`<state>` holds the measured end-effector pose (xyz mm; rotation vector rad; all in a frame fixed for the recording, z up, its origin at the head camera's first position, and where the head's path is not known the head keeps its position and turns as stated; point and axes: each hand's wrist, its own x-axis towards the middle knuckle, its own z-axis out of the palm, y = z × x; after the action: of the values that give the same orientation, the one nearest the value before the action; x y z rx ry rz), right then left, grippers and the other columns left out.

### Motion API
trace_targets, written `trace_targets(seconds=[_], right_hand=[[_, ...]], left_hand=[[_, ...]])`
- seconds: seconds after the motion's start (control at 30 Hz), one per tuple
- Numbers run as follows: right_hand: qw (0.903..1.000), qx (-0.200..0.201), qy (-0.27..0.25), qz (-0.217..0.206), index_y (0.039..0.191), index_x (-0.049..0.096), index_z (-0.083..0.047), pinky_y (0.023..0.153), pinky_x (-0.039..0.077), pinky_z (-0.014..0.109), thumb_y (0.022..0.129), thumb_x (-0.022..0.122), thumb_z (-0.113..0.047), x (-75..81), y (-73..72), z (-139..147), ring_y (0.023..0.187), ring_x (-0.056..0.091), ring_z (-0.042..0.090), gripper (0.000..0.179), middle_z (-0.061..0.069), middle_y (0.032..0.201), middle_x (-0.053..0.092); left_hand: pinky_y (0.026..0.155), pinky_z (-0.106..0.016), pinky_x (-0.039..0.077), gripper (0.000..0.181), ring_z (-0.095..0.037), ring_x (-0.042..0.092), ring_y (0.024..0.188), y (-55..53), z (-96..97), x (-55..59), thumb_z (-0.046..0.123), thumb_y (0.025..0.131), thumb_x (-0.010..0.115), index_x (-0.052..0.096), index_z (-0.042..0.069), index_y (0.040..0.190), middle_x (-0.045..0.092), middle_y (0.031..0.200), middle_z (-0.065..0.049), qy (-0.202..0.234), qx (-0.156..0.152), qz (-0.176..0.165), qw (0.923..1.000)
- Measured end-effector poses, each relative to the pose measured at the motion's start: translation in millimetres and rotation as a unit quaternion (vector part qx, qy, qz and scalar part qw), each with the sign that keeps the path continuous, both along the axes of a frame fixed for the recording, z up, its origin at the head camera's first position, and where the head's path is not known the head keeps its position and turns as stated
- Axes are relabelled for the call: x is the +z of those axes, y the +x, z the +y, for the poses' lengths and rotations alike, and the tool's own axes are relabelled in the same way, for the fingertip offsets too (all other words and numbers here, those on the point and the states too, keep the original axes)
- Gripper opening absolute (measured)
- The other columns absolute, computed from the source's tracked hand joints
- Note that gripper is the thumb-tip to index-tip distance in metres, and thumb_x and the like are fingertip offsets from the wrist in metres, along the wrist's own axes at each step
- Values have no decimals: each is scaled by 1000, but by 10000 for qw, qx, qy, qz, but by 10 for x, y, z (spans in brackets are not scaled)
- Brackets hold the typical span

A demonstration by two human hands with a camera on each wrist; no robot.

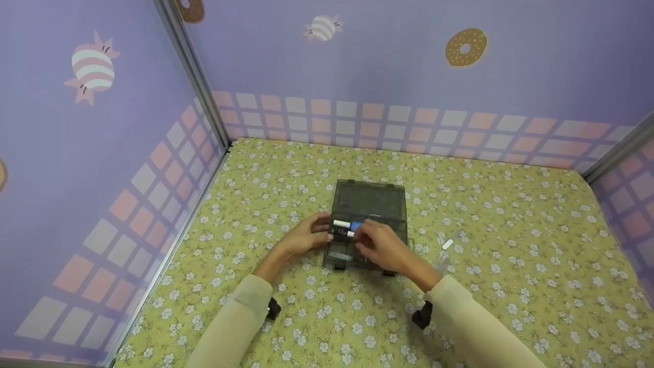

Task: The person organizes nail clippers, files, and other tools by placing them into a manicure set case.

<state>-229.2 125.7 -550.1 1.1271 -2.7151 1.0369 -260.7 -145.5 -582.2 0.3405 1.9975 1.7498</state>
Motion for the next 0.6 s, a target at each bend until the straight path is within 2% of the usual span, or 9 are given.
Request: trace_targets(seconds=[0.23,0.33,0.47,0.6], right_hand=[[9990,-413,-130,-116,107,73,-1,78,62,35,98,74,-1,100,-47,503,90,68,18,9,5,102,67],[9977,-636,-131,-195,107,73,0,79,62,40,97,74,0,119,-48,734,90,68,20,10,7,103,68],[9955,-890,-2,-322,109,72,-1,80,60,45,98,73,-1,116,-36,1015,91,67,20,11,7,104,68],[9940,-1002,152,-419,110,72,-3,79,58,43,100,74,-4,80,-3,1247,92,64,19,10,4,104,67]], left_hand=[[113,-47,49,71,-35,41,151,3,3,-8,6,104,67,33,4,165,40,164,-18,-128,103,-128,9998],[113,-48,48,70,-36,40,151,8,2,-10,6,104,67,33,4,165,39,165,-19,-136,78,-119,9998],[113,-48,48,70,-36,41,151,14,5,-9,7,104,67,32,5,165,39,164,-19,-168,82,-128,9997],[113,-48,48,70,-36,40,151,7,14,-8,6,104,67,32,4,165,40,164,-19,-151,105,-195,9996]])
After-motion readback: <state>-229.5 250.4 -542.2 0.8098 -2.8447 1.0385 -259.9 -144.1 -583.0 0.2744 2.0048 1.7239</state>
